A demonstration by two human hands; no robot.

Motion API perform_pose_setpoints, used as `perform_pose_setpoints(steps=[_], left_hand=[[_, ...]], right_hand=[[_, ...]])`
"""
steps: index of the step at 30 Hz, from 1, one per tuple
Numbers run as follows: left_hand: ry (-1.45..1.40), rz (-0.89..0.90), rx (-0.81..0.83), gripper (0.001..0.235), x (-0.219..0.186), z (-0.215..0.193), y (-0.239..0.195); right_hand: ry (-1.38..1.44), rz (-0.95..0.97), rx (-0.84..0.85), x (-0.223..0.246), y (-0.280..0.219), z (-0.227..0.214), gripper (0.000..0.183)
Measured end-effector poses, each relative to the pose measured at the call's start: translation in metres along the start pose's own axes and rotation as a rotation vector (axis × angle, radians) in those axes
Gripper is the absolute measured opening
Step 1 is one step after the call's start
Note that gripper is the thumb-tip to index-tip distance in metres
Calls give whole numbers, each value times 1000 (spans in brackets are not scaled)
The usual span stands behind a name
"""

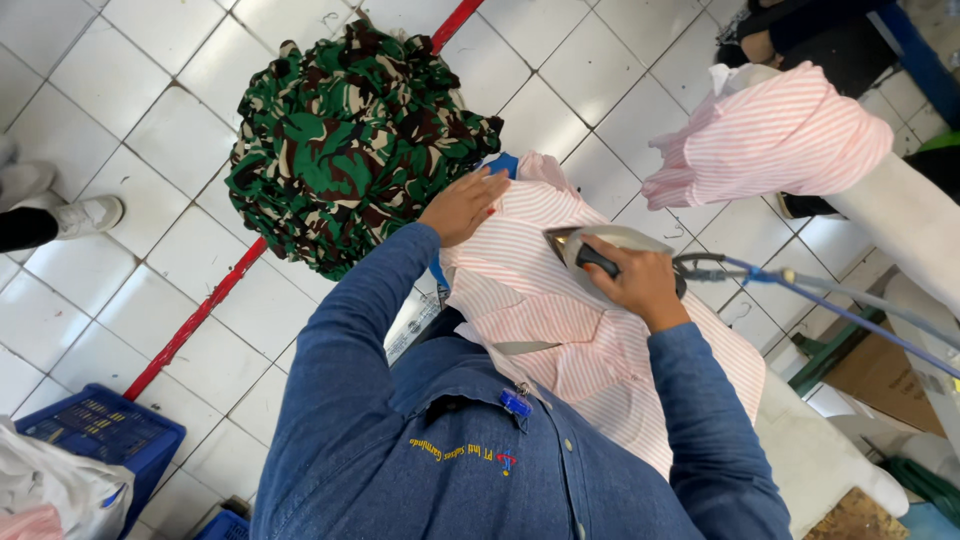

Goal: The person irons a pink and white striped shirt on a blue ironing board. They repeatedly smooth the fabric with their hands and use a steam iron to press the shirt, adjusting its position multiple times.

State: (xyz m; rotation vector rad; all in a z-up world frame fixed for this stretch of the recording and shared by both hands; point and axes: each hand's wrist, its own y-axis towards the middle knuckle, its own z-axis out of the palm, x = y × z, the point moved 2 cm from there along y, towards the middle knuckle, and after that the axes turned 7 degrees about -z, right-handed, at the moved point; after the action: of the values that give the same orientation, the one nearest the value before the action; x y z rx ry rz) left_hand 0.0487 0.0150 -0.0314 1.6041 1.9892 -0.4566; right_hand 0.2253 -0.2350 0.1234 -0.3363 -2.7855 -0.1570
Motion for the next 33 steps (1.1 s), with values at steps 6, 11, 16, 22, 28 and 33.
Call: perform_pose_setpoints(steps=[6,11,16,22,28,33], left_hand=[[-608,-233,-284,35,-24,-9,-31],[-878,-385,-124,41,-2,5,-34],[-1019,-657,-107,55,30,58,-71],[-527,-755,-244,53,10,42,-89],[-384,-827,-329,42,6,54,-90],[-580,-1049,-457,29,5,60,-94]], right_hand=[[-2,-27,46,28,45,21,42],[-4,-18,20,35,46,30,42],[16,-24,26,54,57,32,43],[97,-31,35,80,76,44,42],[112,-81,82,92,90,39,43],[118,-260,103,96,101,40,43]])
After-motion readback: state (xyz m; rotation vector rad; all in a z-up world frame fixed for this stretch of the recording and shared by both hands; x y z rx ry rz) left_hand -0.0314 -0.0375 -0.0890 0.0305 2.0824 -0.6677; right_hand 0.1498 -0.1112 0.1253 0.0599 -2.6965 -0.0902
